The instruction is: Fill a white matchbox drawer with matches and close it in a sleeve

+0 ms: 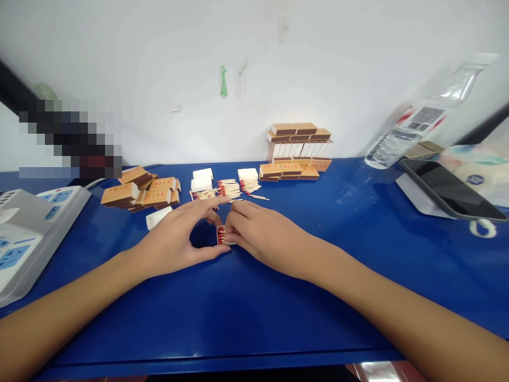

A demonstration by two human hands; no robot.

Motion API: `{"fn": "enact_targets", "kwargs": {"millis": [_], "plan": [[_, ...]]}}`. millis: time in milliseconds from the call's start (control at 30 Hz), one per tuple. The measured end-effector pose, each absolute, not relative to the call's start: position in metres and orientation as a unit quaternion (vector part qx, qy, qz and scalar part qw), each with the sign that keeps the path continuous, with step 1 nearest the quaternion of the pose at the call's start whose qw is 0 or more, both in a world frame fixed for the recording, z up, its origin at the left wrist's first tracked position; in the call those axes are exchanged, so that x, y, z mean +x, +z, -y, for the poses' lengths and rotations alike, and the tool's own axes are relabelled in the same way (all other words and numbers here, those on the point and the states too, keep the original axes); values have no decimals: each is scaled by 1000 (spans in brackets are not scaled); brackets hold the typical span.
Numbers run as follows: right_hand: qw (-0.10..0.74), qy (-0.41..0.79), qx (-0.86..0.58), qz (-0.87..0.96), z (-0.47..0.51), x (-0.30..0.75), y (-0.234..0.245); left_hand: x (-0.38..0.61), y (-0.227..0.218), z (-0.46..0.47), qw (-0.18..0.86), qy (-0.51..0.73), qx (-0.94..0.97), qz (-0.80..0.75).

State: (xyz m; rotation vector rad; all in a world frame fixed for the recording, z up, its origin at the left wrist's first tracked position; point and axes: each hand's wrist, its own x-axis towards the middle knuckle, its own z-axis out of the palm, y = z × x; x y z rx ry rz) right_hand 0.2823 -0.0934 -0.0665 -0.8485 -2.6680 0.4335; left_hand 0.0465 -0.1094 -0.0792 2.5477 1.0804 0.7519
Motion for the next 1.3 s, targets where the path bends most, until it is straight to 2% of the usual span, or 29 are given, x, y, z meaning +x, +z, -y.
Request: {"fn": "enact_targets", "kwargs": {"millis": [167, 600, 867, 1300], "plan": [[149, 150, -288, 934, 93, 286, -63, 46, -79, 109, 139, 256, 879, -378], [198, 139, -281, 929, 86, 284, -76, 47, -78, 110, 136, 253, 881, -375], [191, 86, -280, 937, 86, 285, -74, 47, -79, 110, 133, 251, 882, -376], [164, 113, -295, 934, 88, 282, -76, 47, -80, 110, 129, 258, 881, -375]]}}
